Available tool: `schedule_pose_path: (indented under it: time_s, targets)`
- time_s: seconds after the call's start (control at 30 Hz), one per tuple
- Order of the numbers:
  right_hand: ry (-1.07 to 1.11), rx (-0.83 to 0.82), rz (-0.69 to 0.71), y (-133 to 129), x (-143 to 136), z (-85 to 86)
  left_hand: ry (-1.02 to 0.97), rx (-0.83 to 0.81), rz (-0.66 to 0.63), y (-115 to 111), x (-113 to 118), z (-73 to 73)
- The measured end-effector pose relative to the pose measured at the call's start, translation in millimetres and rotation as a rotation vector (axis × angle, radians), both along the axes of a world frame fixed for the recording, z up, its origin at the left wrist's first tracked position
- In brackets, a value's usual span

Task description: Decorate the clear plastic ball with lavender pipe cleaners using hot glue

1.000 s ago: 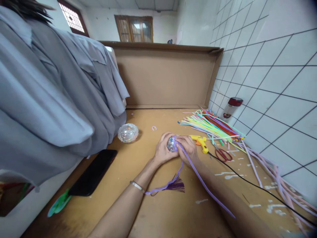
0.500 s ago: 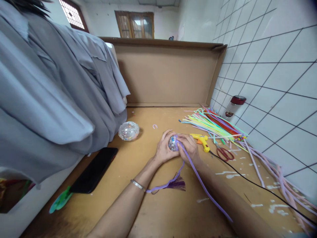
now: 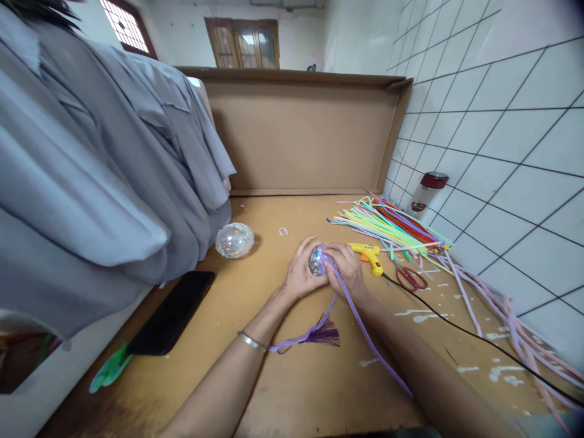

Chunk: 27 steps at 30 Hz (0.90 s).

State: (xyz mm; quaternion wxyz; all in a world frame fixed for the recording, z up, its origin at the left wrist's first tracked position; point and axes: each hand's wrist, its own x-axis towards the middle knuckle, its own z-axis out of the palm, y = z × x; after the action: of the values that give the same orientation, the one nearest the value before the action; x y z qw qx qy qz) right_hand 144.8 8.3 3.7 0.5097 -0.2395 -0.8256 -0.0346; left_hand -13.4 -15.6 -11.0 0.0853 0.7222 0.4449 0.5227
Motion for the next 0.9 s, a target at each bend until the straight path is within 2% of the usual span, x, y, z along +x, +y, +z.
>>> schedule_pose_path:
  time_s: [0.17, 0.43, 0.63, 0.9]
  targets:
    - [-0.009, -0.016, -0.006, -0.2, 0.4, 0.1, 0.007, -0.030, 0.023, -0.4, 1.1, 0.1]
    - [-0.010, -0.023, -0.023, -0.5, 0.5, -0.1, 0.184, 0.063, 0.202, -2.2, 0.5, 2.0]
    - [-0.003, -0.033, -0.018, -1.4, 0.6, 1.2, 0.185, 0.153, 0.147, 0.1, -1.4, 2.1]
    - [0.005, -0.051, -0.007, -1.4, 0.5, 2.2, 0.159, 0.115, 0.108, 0.7, -1.9, 2.0]
